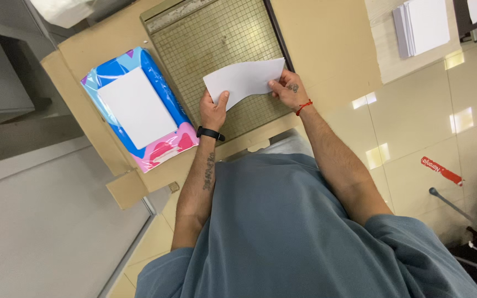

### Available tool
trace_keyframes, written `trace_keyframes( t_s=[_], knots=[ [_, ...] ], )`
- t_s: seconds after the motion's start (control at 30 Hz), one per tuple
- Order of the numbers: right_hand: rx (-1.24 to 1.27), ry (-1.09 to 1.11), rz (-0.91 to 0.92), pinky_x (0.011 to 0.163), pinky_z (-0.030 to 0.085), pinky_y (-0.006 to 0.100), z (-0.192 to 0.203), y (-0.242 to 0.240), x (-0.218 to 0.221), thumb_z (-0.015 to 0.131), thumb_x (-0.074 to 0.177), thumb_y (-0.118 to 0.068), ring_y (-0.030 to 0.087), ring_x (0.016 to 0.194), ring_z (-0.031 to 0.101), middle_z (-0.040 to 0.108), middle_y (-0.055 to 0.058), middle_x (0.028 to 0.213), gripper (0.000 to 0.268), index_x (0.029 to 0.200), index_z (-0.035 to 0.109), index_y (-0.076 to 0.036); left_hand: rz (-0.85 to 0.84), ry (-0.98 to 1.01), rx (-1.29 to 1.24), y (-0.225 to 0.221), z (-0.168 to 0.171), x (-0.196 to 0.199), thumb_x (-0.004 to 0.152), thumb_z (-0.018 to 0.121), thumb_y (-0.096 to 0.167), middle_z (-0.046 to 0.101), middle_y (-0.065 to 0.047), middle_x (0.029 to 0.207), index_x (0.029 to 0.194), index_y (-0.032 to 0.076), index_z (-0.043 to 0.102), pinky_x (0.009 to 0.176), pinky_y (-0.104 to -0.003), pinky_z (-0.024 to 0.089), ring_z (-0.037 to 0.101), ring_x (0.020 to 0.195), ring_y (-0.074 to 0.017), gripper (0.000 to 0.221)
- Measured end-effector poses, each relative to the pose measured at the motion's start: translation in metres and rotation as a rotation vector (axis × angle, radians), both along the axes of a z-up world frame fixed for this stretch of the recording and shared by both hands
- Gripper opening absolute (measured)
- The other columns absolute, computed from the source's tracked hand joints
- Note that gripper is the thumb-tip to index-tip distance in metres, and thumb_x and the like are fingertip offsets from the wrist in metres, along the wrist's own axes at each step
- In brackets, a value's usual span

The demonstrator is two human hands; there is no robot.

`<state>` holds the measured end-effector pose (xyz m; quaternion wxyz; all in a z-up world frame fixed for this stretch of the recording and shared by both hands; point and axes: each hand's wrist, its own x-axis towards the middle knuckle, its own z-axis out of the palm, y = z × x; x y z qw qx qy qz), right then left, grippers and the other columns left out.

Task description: The person picks up a sheet of paper from a stack and places it on a paper cutter, aligns the paper, and pushes the blade down to cut it.

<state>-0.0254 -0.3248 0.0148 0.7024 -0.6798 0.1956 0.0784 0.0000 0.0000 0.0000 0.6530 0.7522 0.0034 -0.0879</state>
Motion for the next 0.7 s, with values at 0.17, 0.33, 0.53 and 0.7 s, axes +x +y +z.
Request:
trace_keyframes(
  t_s=[0.17,0.33,0.53,0.7],
  knots=[
    [-0.067,0.048,0.15,0.065,0.068,0.025,-0.061,-0.058,0.014,0.097,0.115,-0.008,0.01,0.083,0.082,0.088,0.001,0.104,0.016,0.129,0.09,-0.009,0.159,0.002,0.106,-0.038,-0.006,-0.012,0.129,0.084,0.024,0.086,-0.03,0.138,0.158,0.004,0.077,0.116,-0.057,0.064,0.08,0.139,-0.0345,0.035],
    [-0.279,0.109,0.035,0.075,0.075,0.032,-0.069,-0.132,0.037,0.098,0.116,-0.016,0.018,0.094,0.087,0.094,0.01,0.107,0.016,0.13,0.093,-0.012,0.509,0.286,0.332,-0.069,0.004,-0.033,0.124,0.092,0.027,0.054,-0.05,0.189,0.189,-0.019,0.048,0.157,-0.06,0.039,0.05,0.183,-0.0548,0.091],
    [-0.002,0.271,0.281,0.081,0.08,0.038,-0.03,-0.16,0.052,0.085,0.126,-0.019,0.025,0.1,0.095,0.094,0.017,0.118,0.026,0.145,0.085,-0.001,0.596,0.3,0.434,-0.121,-0.041,-0.05,0.118,0.091,0.017,0.081,-0.032,0.153,0.173,0.005,0.066,0.129,-0.062,0.064,0.079,0.152,-0.0545,0.062],
    [0.005,0.272,0.294,0.08,0.075,0.028,-0.067,-0.172,0.073,0.095,0.12,-0.025,0.014,0.094,0.088,0.089,0.004,0.11,0.033,0.142,0.088,-0.002,0.536,0.384,0.327,-0.221,0.021,-0.007,0.12,0.085,0.014,0.073,-0.038,0.172,0.185,0.004,0.053,0.141,-0.069,0.059,0.068,0.167,-0.0598,0.073]
  ],
)
